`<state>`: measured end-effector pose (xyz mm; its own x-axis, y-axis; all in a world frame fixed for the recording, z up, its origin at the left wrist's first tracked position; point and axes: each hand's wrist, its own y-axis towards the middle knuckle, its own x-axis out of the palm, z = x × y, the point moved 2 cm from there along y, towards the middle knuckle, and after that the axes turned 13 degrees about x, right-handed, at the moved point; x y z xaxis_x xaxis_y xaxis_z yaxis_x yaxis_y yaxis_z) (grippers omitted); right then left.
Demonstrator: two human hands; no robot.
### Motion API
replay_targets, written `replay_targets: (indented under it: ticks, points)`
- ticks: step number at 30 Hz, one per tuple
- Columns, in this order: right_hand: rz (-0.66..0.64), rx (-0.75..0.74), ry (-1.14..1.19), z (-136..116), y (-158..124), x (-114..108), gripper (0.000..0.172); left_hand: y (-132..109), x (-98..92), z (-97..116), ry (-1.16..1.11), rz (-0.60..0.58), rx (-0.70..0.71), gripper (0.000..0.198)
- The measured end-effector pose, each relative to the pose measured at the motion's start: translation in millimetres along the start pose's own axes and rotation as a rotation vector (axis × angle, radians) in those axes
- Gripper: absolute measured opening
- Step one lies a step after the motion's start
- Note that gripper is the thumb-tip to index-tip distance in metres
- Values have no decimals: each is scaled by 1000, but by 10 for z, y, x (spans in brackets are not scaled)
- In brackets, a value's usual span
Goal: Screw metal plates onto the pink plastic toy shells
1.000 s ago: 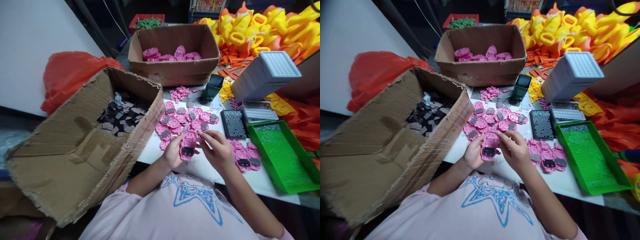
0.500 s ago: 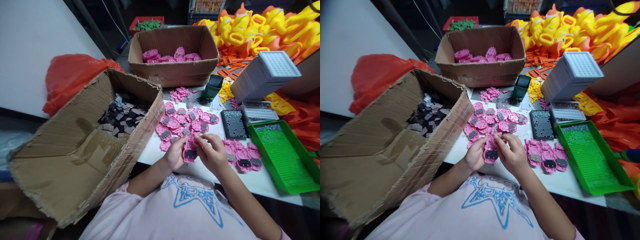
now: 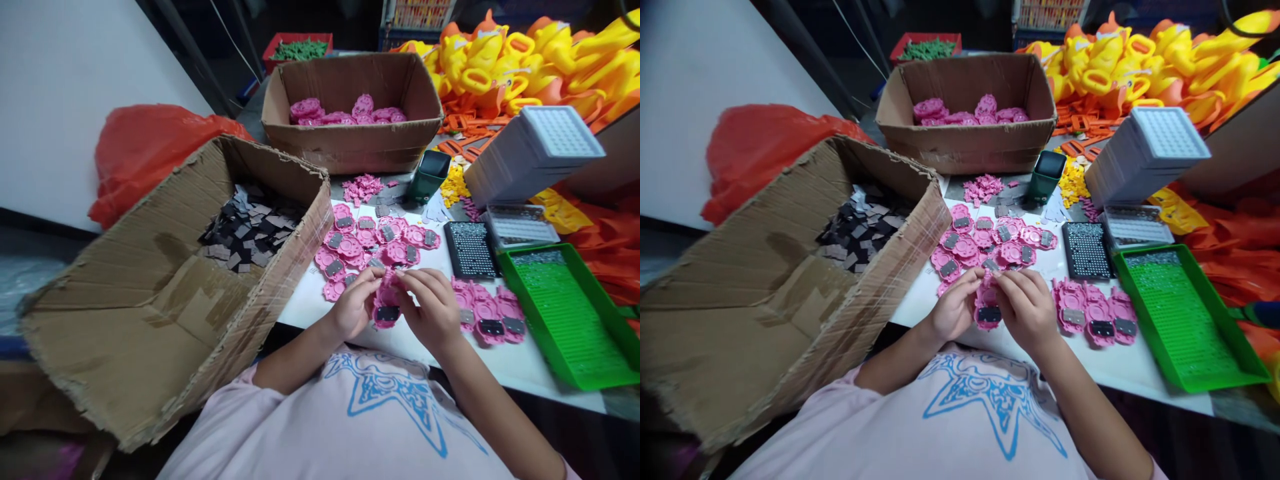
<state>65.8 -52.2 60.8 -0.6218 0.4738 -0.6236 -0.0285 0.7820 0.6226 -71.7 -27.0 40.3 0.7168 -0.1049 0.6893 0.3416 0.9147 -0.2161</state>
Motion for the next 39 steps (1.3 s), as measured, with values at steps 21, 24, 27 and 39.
replay_targets:
  ticks: [21, 24, 27, 39]
  points:
    - [65, -60, -32, -159, 19, -15, 40, -129, -45, 179, 369, -29, 317, 37]
    - [55, -43, -62, -213, 38, -40, 40, -130, -37, 203, 466, -42, 340, 35]
    - [14, -27, -33, -274, 62, -77, 44, -109, -33, 218, 426, -34, 325, 33]
    - [-97, 154, 402, -314, -165, -151, 51, -91, 19, 253, 213, -195, 209, 41]
